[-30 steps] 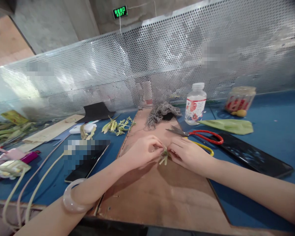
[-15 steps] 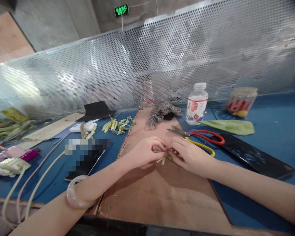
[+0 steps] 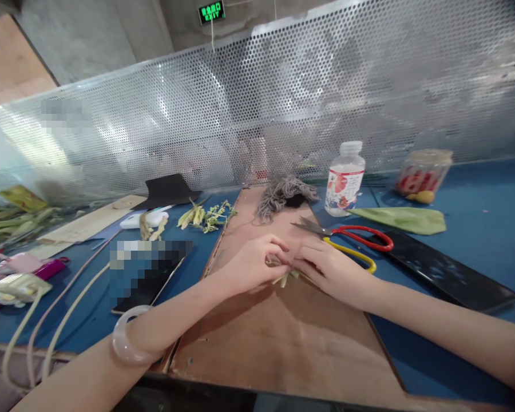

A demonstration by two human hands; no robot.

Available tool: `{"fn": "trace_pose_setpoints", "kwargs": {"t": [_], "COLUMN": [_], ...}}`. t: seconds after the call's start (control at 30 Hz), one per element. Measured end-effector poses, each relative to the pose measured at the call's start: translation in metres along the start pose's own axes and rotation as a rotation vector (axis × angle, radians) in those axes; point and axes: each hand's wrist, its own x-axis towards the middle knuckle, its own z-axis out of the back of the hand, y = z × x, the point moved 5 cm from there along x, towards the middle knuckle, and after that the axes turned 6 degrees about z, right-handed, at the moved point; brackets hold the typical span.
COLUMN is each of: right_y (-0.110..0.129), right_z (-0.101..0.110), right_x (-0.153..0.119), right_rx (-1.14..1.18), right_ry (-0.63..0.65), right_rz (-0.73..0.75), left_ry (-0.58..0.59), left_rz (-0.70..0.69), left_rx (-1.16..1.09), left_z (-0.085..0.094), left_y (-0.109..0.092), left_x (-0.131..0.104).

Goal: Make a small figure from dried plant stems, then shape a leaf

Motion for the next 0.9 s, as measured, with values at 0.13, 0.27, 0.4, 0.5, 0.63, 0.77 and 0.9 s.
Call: {"fn": "trace_pose_setpoints", "kwargs": {"t": [0.13,0.27,0.4,0.5,0.63,0.77,0.9], "right_y": [-0.0017,-0.0009,-0.0025,-0.0043,-0.0033,0.0011,0.0010], "right_z": [0.0034,0.0059,0.0050,0.0046,0.0058,0.0067,0.0027], "right_x": [0.0002,0.0002,-0.0009,-0.0019,-0.0021,-0.0004,0.0017], "right_rx": [0.049,0.102,0.123,0.146,0.149,0.124,0.127], "right_ry": [-0.022,-0.021,-0.023,-0.045,-0.049,-0.033,0.000], "right_rz": [-0.057,-0.076,-0.081,-0.074,-0.076,-0.076,-0.085], "left_ry": [0.031,0.045,0.033,0.027,0.022,0.027,0.022], "left_rz": [-0.014,-0.010,-0.007,-0.013,0.006,0.015,0.013], "left_rx": [0.007,-0.010,-0.017,-0.023,-0.022,-0.023,-0.024], "left_z": [-0.0001,-0.0008,-0.0016,-0.0023,-0.0024,-0.0025,-0.0042], "left_y": [-0.0016,-0.0039,-0.0040,-0.0032,-0.0027,-0.0036,-0.0048], "left_x": [-0.0010,-0.0012,-0.0003,0.0001,0.0000,0.0001,0.0007]}}
